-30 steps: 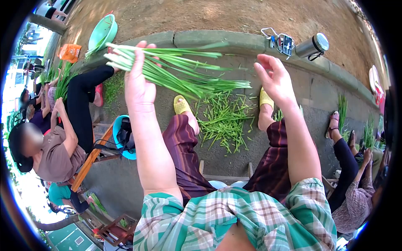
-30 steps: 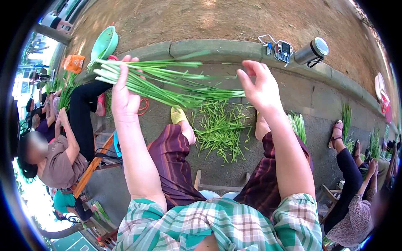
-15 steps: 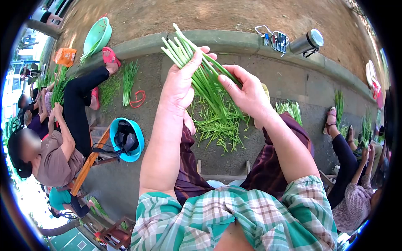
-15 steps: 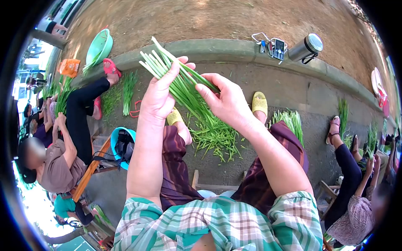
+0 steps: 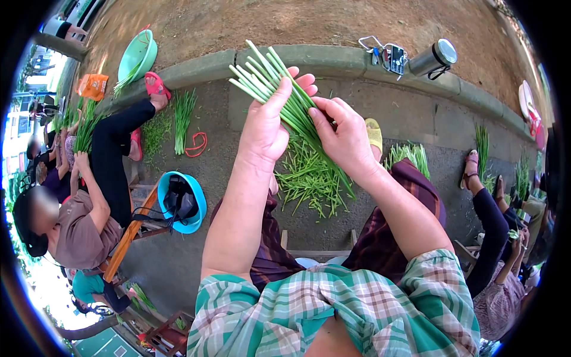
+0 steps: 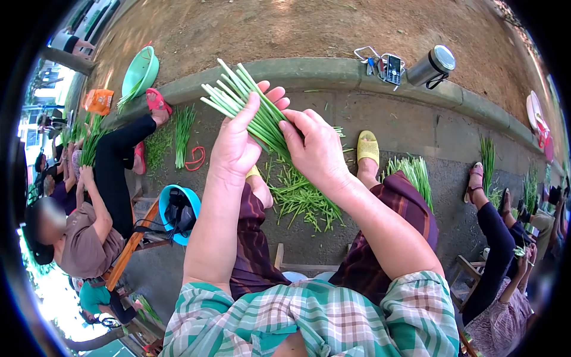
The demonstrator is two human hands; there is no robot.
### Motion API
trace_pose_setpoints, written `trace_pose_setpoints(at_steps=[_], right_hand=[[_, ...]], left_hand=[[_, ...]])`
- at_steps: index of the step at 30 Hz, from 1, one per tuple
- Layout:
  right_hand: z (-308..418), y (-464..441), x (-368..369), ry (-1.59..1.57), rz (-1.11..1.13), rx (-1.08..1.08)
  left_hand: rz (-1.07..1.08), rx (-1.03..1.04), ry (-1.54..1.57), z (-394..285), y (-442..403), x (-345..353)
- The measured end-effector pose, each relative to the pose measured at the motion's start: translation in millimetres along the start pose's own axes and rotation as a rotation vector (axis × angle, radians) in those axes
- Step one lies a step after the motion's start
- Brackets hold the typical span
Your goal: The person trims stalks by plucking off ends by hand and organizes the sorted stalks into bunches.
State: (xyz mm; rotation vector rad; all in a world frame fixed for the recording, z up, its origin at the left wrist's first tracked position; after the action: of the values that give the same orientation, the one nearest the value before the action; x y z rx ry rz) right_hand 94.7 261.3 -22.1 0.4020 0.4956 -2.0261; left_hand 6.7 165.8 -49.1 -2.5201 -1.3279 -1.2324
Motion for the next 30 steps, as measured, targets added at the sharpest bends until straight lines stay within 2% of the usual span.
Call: trace_pose_setpoints(at_steps=[4,7,9,11,14,16,17,20,23,25,27,29,30], right_hand=[[7.3,0.5,-2.4,0.046,0.020,-0.034],[19.7,-10.4,-18.4,0.125,-0.042,-0.190],[12.1,-22.4,-38.2,-0.001,-0.159,-0.159],[-6.9,-32.2,-49.8,-0.212,-0.162,0.040],[-6.3,-42.6,-61.5,-0.311,-0.136,-0.003],[6.6,-43.5,-62.7,-0.348,-0.111,-0.116],[5.5,-40.4,-64.9,-0.345,-0.112,-0.107],[5.2,-31.4,-32.4,-0.309,0.237,-0.009],[4.0,-29.3,-30.3,-0.390,0.226,0.051],[-3.5,-34.8,-38.3,-0.475,0.112,0.055],[-17.5,-39.4,-42.8,-0.458,0.032,0.141],[-28.8,-38.7,-42.0,-0.461,0.032,0.196],[-30.7,-35.3,-31.5,-0.383,0.158,0.259]], left_hand=[[-0.018,0.005,-0.047,5.6,0.8,-4.8],[-0.060,0.008,-0.095,5.1,0.8,-8.0],[-0.038,-0.054,-0.066,8.8,3.7,-5.2],[0.001,-0.086,-0.097,11.3,9.0,3.4],[0.198,-0.326,-0.258,42.9,24.0,25.0],[0.239,-0.396,-0.278,57.5,32.9,36.5],[0.269,-0.447,-0.312,65.4,37.0,40.1],[0.293,-0.434,-0.319,71.3,35.0,38.4],[0.295,-0.406,-0.312,69.7,32.1,34.7],[0.297,-0.397,-0.310,66.4,31.1,35.4],[0.187,-0.367,-0.259,52.0,25.3,29.4],[0.132,-0.343,-0.238,37.0,19.0,20.6],[0.106,-0.252,-0.170,24.2,12.4,15.8]])
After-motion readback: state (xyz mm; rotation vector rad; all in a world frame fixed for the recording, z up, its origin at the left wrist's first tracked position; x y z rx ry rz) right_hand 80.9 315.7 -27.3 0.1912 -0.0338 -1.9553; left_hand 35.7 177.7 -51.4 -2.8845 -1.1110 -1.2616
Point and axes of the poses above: each hand's wrist, its own y-axis away from the middle knuckle, its own x-axis out of the palm, z = x × y, the point moved 9 cm from there along -y, towards the middle knuckle, and after that the axes turned 3 degrees about y, right-handed, at the moved point
